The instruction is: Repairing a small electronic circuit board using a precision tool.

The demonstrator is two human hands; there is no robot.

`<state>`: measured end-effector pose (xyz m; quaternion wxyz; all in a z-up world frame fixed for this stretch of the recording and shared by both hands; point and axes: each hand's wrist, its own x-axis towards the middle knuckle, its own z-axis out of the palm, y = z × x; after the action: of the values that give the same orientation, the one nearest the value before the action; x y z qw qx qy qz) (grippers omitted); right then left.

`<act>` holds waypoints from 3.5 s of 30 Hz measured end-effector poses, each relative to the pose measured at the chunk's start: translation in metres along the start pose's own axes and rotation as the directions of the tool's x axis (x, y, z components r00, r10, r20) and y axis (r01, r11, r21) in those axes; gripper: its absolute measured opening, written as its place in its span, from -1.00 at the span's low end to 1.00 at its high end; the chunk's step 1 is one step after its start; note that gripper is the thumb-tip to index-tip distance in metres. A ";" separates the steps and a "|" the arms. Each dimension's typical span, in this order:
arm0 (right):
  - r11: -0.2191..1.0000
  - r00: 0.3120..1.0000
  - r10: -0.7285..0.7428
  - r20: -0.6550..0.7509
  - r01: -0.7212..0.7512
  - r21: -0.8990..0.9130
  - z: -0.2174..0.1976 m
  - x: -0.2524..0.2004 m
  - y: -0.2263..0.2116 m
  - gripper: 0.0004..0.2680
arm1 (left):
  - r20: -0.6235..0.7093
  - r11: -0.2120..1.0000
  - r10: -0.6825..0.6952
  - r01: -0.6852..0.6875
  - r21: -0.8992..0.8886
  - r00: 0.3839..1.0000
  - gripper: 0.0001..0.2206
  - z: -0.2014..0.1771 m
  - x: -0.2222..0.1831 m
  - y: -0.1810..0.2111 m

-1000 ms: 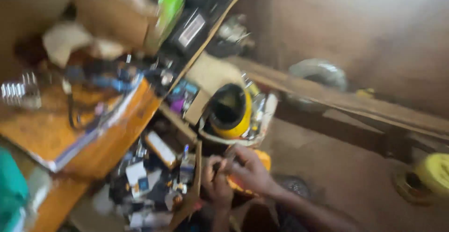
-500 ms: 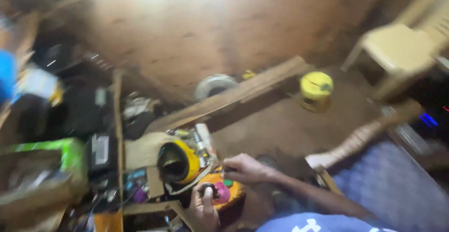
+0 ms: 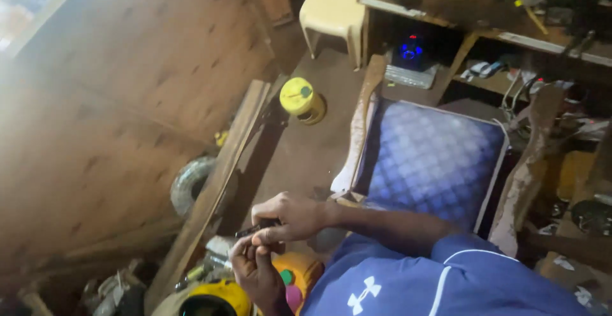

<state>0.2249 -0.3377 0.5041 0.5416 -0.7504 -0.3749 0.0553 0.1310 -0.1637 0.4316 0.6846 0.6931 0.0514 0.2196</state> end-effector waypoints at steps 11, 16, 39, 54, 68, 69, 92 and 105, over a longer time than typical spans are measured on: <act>0.979 0.980 -0.184 0.081 0.175 0.108 0.017 0.010 -0.017 -0.65 | -0.137 0.978 0.061 -0.032 0.208 0.989 -0.64 -0.019 -0.015 0.006; 0.960 0.967 -0.248 0.052 0.238 0.149 0.026 0.012 -0.026 -0.64 | -0.136 0.999 0.037 -0.034 0.023 0.990 -0.57 -0.012 -0.020 0.027; 0.943 0.907 -0.281 0.315 0.200 0.264 0.053 0.023 -0.027 -0.77 | -0.123 0.980 0.187 -0.177 0.086 0.975 -0.62 -0.034 -0.029 0.076; 0.916 0.772 -0.362 0.522 0.190 0.353 0.119 0.032 -0.065 -0.79 | -0.437 0.958 0.101 0.031 0.285 0.894 -0.64 -0.096 -0.091 0.076; 0.867 0.676 -0.464 0.572 0.216 0.448 0.169 0.032 -0.087 -0.72 | -0.540 0.982 0.150 -0.062 0.178 0.828 -0.67 -0.131 -0.126 0.067; 0.859 0.671 -0.480 0.565 0.231 0.456 0.172 0.032 -0.087 -0.72 | -0.523 0.972 0.163 -0.044 0.232 0.836 -0.64 -0.134 -0.129 0.071; 0.820 0.649 -0.527 0.550 0.215 0.531 0.146 0.032 -0.084 -0.68 | -0.496 0.970 0.142 -0.021 0.242 0.857 -0.90 -0.108 -0.130 0.080; 0.865 0.712 -0.443 0.545 0.181 0.467 0.099 0.028 -0.045 -0.82 | -0.450 0.978 0.163 -0.083 0.192 0.878 -0.80 -0.052 -0.102 0.070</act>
<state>0.1738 -0.2381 0.5108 0.5180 -0.4906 -0.6410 0.2829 0.0035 -0.1574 0.4735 0.5769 0.6771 0.1871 0.4168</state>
